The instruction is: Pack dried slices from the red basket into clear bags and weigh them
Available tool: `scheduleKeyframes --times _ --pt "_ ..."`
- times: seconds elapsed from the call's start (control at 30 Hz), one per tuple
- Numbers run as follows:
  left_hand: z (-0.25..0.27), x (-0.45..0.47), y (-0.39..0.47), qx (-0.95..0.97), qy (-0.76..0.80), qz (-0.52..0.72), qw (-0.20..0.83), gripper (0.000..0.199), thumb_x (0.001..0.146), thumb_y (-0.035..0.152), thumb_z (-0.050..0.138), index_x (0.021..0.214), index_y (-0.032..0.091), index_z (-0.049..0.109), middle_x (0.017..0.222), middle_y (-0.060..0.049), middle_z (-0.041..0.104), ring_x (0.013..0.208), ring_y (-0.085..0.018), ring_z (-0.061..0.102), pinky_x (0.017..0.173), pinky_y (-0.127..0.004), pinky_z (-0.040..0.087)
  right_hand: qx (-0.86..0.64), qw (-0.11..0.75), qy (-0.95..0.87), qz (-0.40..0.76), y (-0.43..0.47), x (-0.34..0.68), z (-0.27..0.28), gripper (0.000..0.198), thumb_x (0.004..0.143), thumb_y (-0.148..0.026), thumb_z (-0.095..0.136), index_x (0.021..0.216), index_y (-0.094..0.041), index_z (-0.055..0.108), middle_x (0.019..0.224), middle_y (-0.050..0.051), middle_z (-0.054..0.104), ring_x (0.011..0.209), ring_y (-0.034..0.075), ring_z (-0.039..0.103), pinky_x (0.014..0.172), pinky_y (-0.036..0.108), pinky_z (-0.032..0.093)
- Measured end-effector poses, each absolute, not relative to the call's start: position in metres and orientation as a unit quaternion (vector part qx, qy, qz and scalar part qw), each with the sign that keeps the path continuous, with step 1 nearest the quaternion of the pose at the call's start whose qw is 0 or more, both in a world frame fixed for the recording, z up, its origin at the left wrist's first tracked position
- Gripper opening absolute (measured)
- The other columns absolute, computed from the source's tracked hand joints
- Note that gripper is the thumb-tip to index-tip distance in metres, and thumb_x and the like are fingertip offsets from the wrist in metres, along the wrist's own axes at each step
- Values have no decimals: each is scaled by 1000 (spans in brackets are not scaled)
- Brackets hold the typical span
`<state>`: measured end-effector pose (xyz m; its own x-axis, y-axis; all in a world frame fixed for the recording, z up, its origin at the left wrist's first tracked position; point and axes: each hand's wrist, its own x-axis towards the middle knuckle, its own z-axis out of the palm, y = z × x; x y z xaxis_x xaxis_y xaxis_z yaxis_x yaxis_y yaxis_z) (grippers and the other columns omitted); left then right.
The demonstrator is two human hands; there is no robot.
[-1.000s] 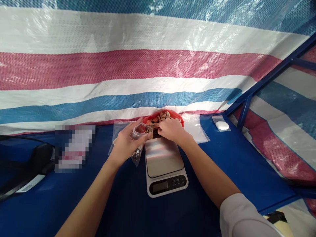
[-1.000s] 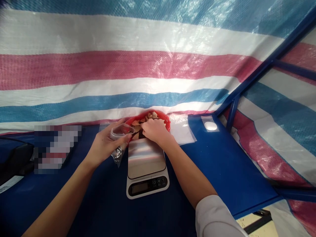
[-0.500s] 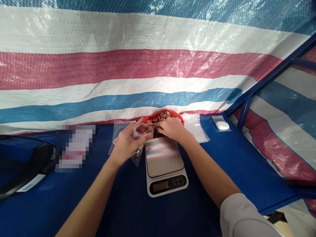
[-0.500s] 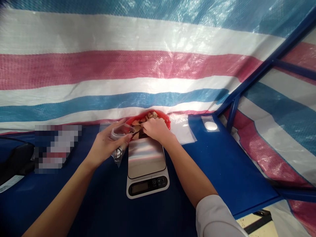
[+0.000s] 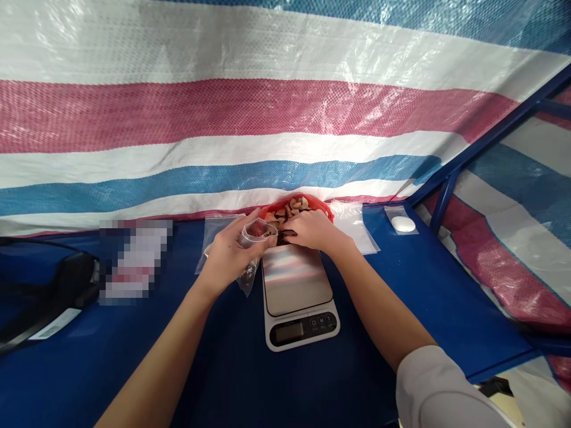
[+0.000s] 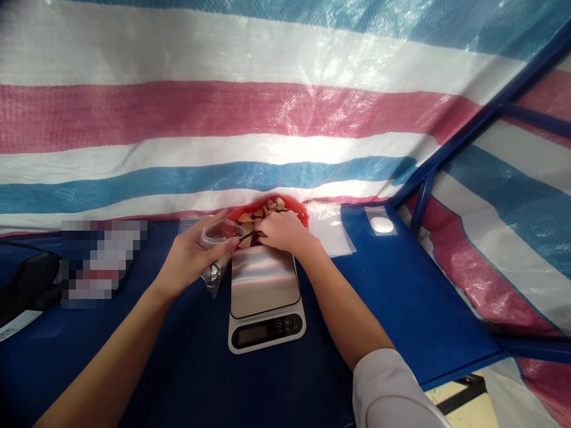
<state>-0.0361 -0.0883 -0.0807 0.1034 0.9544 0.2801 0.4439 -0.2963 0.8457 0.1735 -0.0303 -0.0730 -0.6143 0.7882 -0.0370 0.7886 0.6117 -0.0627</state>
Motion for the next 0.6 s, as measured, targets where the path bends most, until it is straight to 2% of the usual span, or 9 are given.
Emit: scheduleKeyframes --times 0.1,0.23,0.33,0.47,0.6 --pt "-81 -36 -88 680 514 428 301 72 79 56 79 140 23 63 128 -8 73 119 -30 67 110 -46 51 444 10 896 -24 -29 174 -75 28 98 -27 53 99 -20 81 98 10 78 88 26 67 69 33 40" --pt "-82 -36 -87 679 511 431 302 72 78 57 80 139 22 64 131 -9 72 124 -31 65 112 -46 49 435 -20 899 -41 -27 177 -75 28 99 -28 55 110 -22 80 108 9 77 99 27 65 79 34 43" --pt "-82 -36 -87 682 507 432 300 71 78 57 80 138 21 65 132 -9 71 124 -31 65 112 -45 49 426 -82 897 -83 -25 182 -71 27 98 -31 60 115 -25 79 110 7 77 103 26 63 83 34 44" --pt "-83 -37 -87 693 495 435 293 69 79 56 79 138 22 65 128 -9 73 119 -31 67 109 -46 51 412 -176 878 -172 -25 191 -63 21 94 -30 67 109 -27 82 103 5 78 99 22 65 84 32 48" --pt "-83 -36 -87 705 485 430 289 68 81 54 78 139 22 64 123 -9 74 112 -29 69 102 -44 54 385 -287 840 -253 -30 198 -53 22 91 -28 71 110 -28 81 108 2 78 94 18 69 83 30 52"
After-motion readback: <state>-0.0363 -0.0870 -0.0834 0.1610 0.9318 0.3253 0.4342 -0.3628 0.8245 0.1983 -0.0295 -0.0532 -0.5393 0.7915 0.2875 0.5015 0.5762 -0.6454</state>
